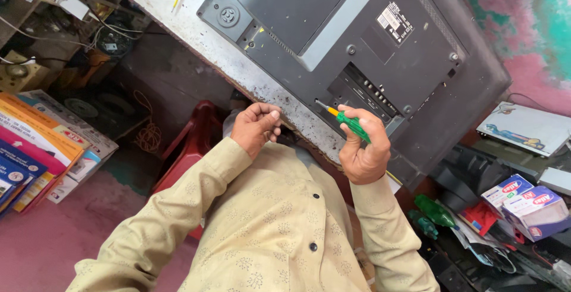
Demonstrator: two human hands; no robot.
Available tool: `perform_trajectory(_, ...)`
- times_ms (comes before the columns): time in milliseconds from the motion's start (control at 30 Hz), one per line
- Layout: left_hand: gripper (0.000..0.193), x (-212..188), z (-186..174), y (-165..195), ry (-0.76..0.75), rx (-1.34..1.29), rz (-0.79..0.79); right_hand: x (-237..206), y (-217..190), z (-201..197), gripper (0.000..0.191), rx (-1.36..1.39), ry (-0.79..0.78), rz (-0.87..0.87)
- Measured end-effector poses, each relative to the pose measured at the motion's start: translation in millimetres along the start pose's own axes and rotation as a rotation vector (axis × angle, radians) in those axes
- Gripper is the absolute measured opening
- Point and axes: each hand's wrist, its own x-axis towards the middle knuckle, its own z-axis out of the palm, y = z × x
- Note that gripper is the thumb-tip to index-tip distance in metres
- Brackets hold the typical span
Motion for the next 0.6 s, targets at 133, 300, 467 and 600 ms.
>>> perform_trajectory(133, 0.017, 1.3, -1.4, 2.6, 0.009, -0.01, -0.014, 1.9, 0.5, 2.6, 0.052, -0.015, -0.007, -0.002)
perform_trajectory(300, 0.017, 1.2, 1.5, 6.8, 0.012, -0.01, -0.007, 2.1, 0.5, 4.8, 0.053, -0.022, -0.013, -0.013)
perform_trajectory(467, 0.016, 2.1, 0.3, 7.8, 0.019, 0.003, -0.015, 5.2, -0.6, 6.0, 0.052, -0.072, 0.002, -0.008)
perform_trajectory(600, 0.015, 3.6, -0.8, 8.5, 0.053, 0.085, 0.032, 22.4, -13.5, 7.7, 0.049, -0.192, 0.044, -0.048)
